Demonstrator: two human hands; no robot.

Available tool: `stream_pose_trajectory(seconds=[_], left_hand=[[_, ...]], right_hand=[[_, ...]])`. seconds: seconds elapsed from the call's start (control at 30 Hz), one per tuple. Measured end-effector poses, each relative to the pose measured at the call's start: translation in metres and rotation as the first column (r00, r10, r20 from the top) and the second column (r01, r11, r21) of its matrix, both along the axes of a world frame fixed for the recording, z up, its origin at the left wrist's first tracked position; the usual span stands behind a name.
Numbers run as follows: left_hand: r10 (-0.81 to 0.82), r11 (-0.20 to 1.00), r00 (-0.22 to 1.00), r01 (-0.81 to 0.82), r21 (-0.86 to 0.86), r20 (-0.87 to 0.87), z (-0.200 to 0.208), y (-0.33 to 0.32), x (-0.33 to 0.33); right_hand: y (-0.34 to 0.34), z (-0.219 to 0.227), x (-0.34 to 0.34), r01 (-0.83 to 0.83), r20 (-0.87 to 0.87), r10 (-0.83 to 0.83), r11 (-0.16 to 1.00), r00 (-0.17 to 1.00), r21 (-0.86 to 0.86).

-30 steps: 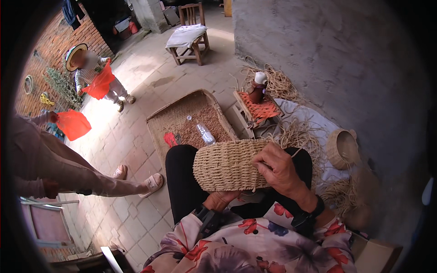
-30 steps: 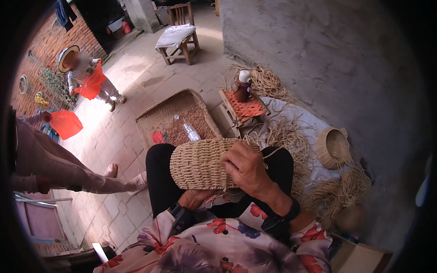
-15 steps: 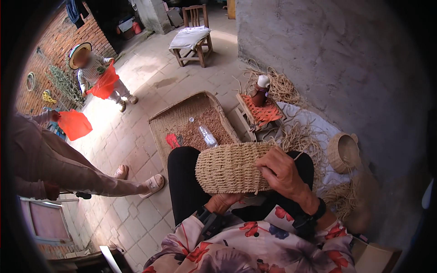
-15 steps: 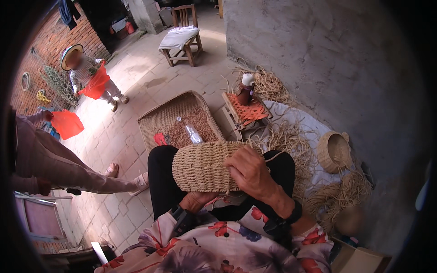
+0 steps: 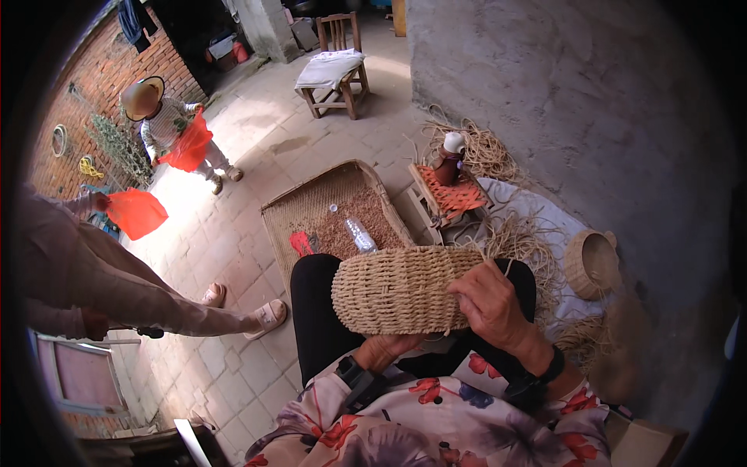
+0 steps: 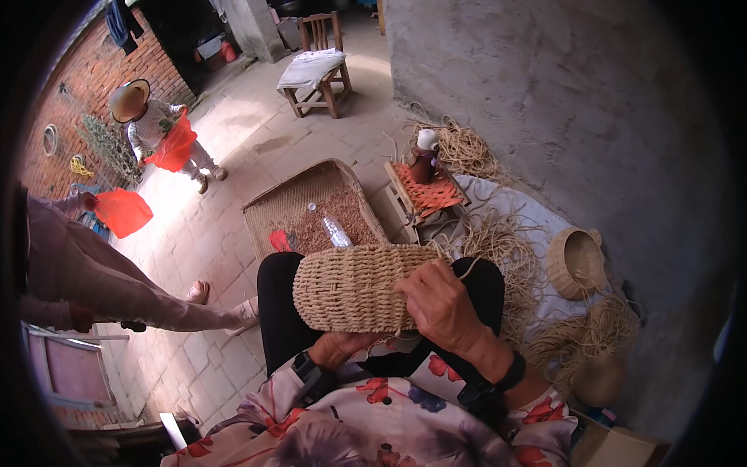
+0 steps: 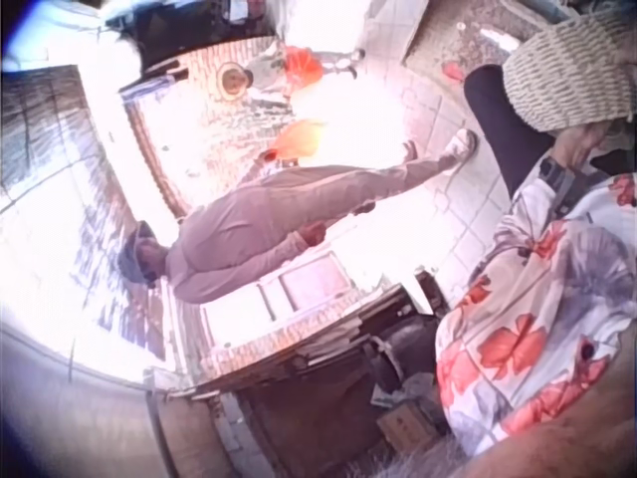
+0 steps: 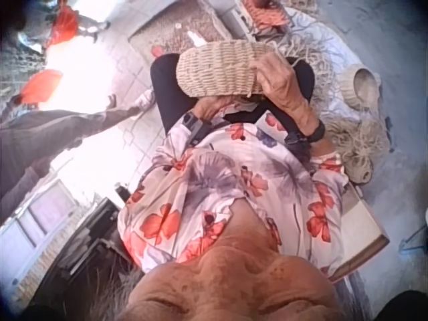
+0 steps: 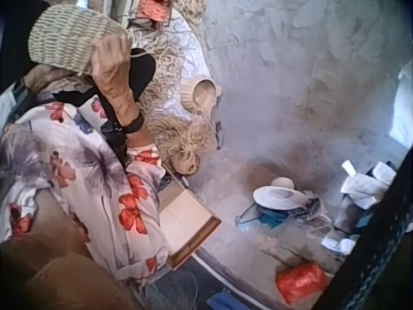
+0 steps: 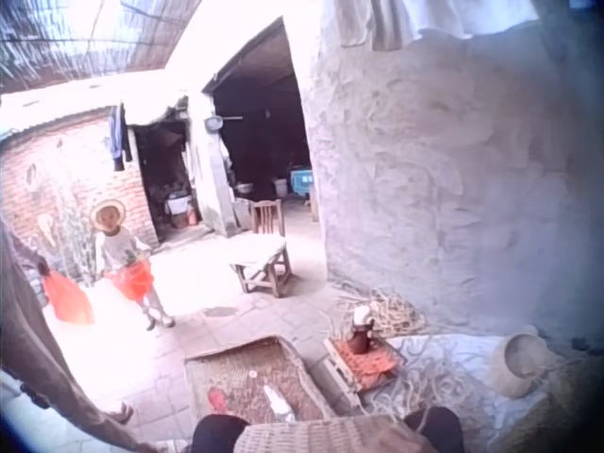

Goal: Weaving a straw basket using thin strips of material.

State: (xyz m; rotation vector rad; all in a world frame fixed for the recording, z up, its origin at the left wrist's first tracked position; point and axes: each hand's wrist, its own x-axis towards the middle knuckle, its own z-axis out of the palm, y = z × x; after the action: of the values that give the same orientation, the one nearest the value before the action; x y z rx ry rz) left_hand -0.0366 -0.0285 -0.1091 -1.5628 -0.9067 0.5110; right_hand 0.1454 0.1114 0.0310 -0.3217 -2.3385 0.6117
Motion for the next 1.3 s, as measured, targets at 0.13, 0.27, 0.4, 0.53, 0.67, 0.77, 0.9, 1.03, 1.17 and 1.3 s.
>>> stream_pose_trajectory(seconds=[0.13, 0.27, 0.4, 0.53, 0.67, 0.77, 0.9, 1.03, 1.17, 1.3], left_hand=[[0.022, 0.964, 0.938, 0.072, -0.258, 0.346, 0.029, -0.007, 0.016], [-0.064, 0.996, 0.968, 0.047, -0.075, -0.243, 0.015, -0.005, 0.003], [-0.116, 0.964, 0.918, 0.011, -0.267, -0.380, 0.037, 0.008, 0.010], [-0.163, 0.986, 0.947, 0.166, -0.013, -0.277, 0.021, 0.005, 0.013], [-0.001, 0.962, -0.491, 0.239, -0.135, -0.871, 0.082, 0.017, 0.043], [0.364, 0.920, -0.774, 0.385, 0.071, -0.518, 0.040, 0.013, 0.034], [0.457, 0.888, -0.799, 0.437, 0.145, -0.390, 0.014, 0.022, 0.027], [0.468, 0.884, -0.815, 0.436, 0.171, -0.342, 0.009, 0.021, 0.022], [0.495, 0.869, -0.812, 0.461, 0.183, -0.308, 0.004, 0.017, 0.027], [0.515, 0.857, -0.804, 0.477, 0.195, -0.297, 0.000, 0.017, 0.032]], right_hand=[[-0.014, -0.002, 0.007, 0.099, -0.035, -0.097, 0.993, 0.995, 0.064], [-0.018, 0.009, 0.008, 0.132, -0.007, -0.132, 0.979, 0.991, 0.156], [-0.011, 0.016, 0.006, 0.161, 0.106, -0.179, 0.974, 0.978, 0.158], [-0.020, 0.028, 0.000, 0.172, 0.216, -0.231, 0.950, 0.949, 0.259], [-0.014, 0.023, -0.001, 0.171, 0.260, -0.235, 0.954, 0.937, 0.244], [-0.005, 0.010, -0.001, 0.129, 0.086, -0.129, 0.992, 0.988, -0.003], [-0.002, 0.014, 0.002, 0.156, 0.021, -0.159, 0.927, 0.987, -0.341], [-0.003, 0.020, 0.003, 0.124, 0.066, -0.117, 0.985, 0.991, -0.121], [-0.006, 0.023, 0.004, 0.151, 0.011, -0.152, 0.988, 0.988, 0.033], [-0.007, 0.022, 0.004, 0.154, 0.039, -0.159, 0.982, 0.986, 0.112]])
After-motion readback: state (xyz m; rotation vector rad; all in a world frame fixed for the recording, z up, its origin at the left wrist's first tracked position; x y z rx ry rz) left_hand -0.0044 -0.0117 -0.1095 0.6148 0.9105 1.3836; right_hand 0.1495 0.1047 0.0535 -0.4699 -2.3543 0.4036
